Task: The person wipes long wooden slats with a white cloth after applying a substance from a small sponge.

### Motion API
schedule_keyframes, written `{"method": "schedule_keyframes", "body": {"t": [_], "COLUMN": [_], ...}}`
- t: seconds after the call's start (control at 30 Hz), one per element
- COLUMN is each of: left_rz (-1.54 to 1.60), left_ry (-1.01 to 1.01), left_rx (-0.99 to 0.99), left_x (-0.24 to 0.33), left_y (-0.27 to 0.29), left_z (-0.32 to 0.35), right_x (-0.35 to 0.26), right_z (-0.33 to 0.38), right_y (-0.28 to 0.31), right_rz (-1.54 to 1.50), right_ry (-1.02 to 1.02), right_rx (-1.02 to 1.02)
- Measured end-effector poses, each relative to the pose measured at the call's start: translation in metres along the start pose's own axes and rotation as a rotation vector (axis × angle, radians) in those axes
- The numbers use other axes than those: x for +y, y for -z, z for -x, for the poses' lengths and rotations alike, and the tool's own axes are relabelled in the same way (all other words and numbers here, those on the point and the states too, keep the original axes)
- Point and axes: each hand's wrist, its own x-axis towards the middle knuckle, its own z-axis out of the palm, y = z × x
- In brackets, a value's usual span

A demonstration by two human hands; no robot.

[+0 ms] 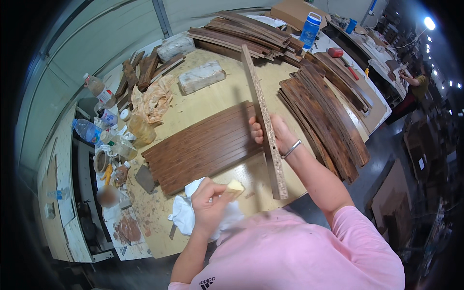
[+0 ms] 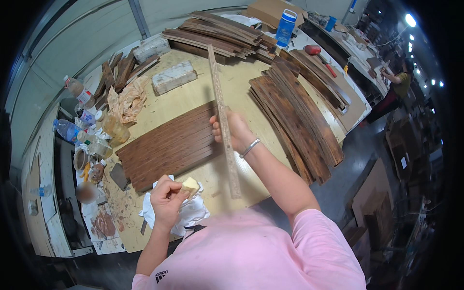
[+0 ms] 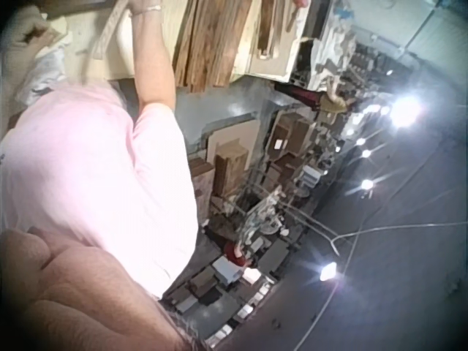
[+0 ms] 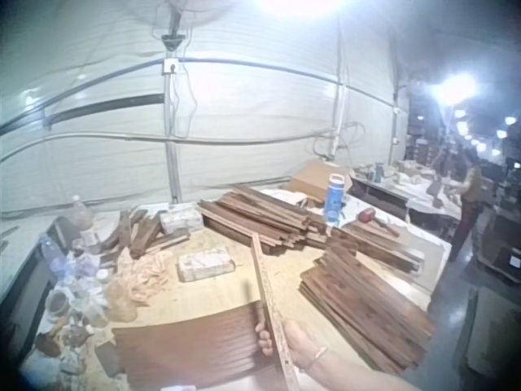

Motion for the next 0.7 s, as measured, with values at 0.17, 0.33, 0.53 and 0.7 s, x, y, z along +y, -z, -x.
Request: {"method": "schedule_keyframes", "body": {"t": [0.17,0.33,0.53,0.7], "left_rz": [0.117,0.047,-0.068,0.051], "left_ry": [-0.217,-0.285,-0.18,0.005], "left_rx": [-0.174,-0.132,0.259,0.55], "left_x": [0.039,0.026,-0.018,-0.065], "left_y": [-0.029,-0.04,0.004,0.079], "left_z": [-0.002,-0.018,-0.069,-0.085], "right_x": [0.04,0.071,0.086,0.09], "right_z": [-0.004,0.023,0.042,0.065], "right_y": [0.002,-0.022,-0.011,-0.002], "right_rz": [-0.202,-0.201,0.089,0.194], "right_ry": [-0.304,-0.487,-0.604,-0.735], "right_rx": [-0.277,-0.242,-0.645,-0.526]}}
